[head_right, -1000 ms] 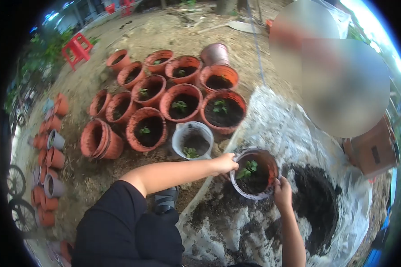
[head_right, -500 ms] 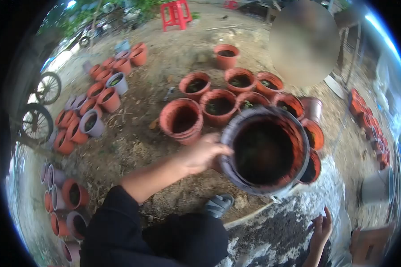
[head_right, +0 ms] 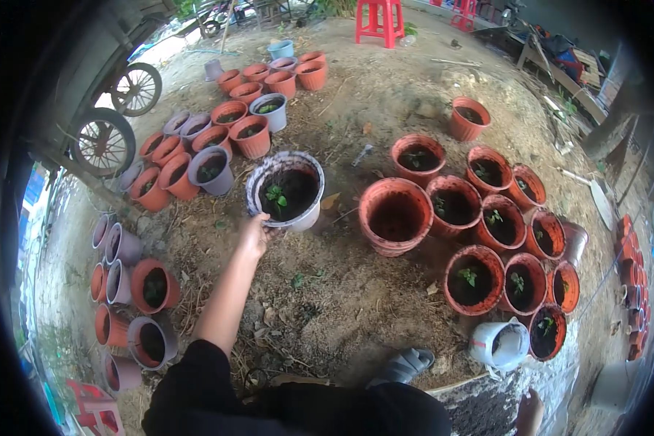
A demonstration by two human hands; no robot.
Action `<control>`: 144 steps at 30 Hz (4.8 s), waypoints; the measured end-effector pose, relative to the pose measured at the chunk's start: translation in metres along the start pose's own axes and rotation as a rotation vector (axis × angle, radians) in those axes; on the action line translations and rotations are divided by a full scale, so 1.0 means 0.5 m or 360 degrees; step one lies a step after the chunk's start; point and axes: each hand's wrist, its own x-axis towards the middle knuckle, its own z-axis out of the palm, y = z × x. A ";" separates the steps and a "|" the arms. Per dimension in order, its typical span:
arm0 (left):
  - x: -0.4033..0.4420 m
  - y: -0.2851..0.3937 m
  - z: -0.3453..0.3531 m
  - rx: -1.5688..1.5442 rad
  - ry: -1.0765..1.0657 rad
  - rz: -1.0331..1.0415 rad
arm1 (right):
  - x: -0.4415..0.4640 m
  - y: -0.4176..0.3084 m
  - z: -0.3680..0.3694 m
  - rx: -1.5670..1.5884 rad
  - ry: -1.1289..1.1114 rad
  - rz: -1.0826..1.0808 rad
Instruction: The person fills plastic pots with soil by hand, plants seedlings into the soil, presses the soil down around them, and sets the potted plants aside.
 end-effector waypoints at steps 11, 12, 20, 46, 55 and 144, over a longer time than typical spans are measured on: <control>0.114 -0.254 -0.148 0.0065 0.0591 -0.0172 | -0.082 0.018 -0.035 -0.0142 -0.0128 -0.0051; 0.112 -0.259 -0.150 0.0069 0.0600 -0.0187 | -0.085 0.027 -0.033 -0.0129 -0.0143 -0.0038; 0.049 -0.240 -0.102 0.1584 0.0945 0.0861 | -0.132 0.078 0.002 0.0006 -0.0266 0.0058; 0.089 -0.215 0.359 0.2100 -0.0157 0.1070 | -0.167 0.034 -0.038 0.0065 -0.0248 0.0859; 0.060 -0.163 0.400 0.2091 -0.0237 0.1086 | -0.234 0.251 0.057 0.0006 -0.0110 0.0851; -1.470 -1.016 0.696 0.0368 -0.2009 -0.1003 | -0.526 0.388 0.118 0.3405 0.2502 0.1134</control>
